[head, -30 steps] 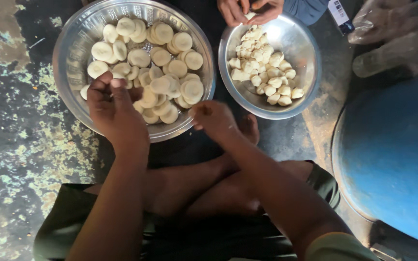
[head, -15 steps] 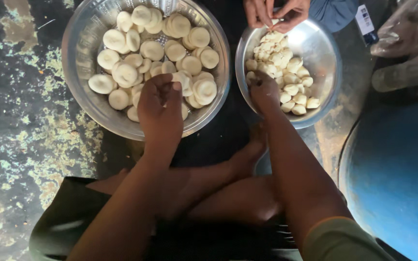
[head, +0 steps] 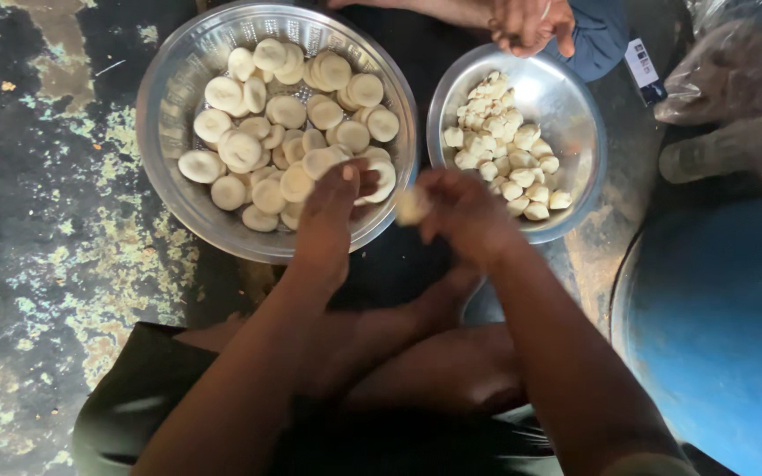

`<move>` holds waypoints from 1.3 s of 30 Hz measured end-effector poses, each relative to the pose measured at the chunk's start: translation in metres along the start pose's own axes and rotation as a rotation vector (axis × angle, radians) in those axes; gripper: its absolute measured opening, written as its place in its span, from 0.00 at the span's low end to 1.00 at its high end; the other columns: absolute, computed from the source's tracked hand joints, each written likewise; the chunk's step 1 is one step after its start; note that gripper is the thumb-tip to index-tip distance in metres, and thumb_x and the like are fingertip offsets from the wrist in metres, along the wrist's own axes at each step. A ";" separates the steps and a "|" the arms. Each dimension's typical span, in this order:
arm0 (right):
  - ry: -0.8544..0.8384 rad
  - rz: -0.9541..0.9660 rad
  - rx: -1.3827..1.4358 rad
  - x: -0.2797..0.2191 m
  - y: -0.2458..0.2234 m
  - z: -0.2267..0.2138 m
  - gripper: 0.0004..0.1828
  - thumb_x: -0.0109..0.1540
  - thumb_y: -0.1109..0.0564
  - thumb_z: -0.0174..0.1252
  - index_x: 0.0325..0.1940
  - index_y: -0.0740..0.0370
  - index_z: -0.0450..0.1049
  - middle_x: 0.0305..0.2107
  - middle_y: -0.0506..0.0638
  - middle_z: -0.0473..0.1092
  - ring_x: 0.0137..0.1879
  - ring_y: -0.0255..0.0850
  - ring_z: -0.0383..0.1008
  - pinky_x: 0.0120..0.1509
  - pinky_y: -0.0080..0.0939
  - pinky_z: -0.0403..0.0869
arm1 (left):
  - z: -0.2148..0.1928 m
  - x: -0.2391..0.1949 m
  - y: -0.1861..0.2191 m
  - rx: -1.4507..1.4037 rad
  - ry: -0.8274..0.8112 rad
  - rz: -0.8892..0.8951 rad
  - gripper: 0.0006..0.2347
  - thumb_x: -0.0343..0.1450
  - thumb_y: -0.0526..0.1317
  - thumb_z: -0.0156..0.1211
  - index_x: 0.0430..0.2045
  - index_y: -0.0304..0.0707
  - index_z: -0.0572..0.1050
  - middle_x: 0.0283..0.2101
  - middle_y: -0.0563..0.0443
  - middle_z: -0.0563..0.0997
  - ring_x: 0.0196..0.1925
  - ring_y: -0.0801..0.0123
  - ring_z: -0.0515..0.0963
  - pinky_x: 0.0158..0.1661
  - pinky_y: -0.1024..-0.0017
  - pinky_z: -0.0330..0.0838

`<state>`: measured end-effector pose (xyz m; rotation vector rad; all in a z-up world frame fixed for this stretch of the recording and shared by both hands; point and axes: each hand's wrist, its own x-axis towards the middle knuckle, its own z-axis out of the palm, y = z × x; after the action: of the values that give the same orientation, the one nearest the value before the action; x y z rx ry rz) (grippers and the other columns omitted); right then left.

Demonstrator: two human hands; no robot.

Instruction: The person sits on the floor and repeatedly takes small pieces of dough from a metal bowl, rolls them between their palms to form smooth discs, and places them into a second metal bowl. Another person sits nearby and performs the same task.

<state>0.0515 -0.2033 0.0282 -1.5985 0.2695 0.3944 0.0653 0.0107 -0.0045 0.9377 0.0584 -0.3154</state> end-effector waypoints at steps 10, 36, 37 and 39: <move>0.133 -0.063 -0.267 -0.054 0.046 0.084 0.16 0.51 0.66 0.66 0.39 0.64 0.68 0.28 0.48 0.72 0.33 0.35 0.75 0.37 0.37 0.75 | -0.002 -0.037 -0.002 -0.109 -0.496 -0.186 0.47 0.69 0.75 0.28 0.76 0.34 0.49 0.78 0.35 0.55 0.81 0.53 0.51 0.75 0.59 0.45; -0.003 -0.651 0.090 -0.063 0.035 0.110 0.58 0.66 0.18 0.38 0.85 0.60 0.36 0.81 0.57 0.33 0.86 0.48 0.39 0.82 0.51 0.59 | 0.019 -0.056 -0.031 -0.048 -0.330 -0.027 0.45 0.72 0.73 0.33 0.78 0.38 0.40 0.81 0.42 0.45 0.83 0.56 0.46 0.76 0.61 0.44; 0.054 -0.600 0.081 -0.059 0.036 0.104 0.58 0.66 0.19 0.40 0.83 0.62 0.36 0.80 0.60 0.35 0.85 0.51 0.39 0.78 0.54 0.62 | 0.022 -0.057 -0.030 -0.042 -0.394 0.019 0.45 0.74 0.72 0.33 0.78 0.35 0.41 0.82 0.39 0.46 0.84 0.54 0.46 0.78 0.62 0.42; 0.163 -0.517 0.013 -0.055 0.031 0.093 0.57 0.68 0.20 0.40 0.83 0.64 0.36 0.81 0.62 0.38 0.86 0.53 0.40 0.78 0.55 0.59 | 0.030 -0.058 -0.026 0.076 -0.370 0.071 0.44 0.76 0.73 0.29 0.78 0.33 0.43 0.83 0.39 0.47 0.85 0.54 0.45 0.80 0.63 0.40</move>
<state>-0.0194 -0.1168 0.0189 -1.6217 -0.0240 -0.1365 -0.0004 -0.0141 0.0037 0.9417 -0.3271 -0.4230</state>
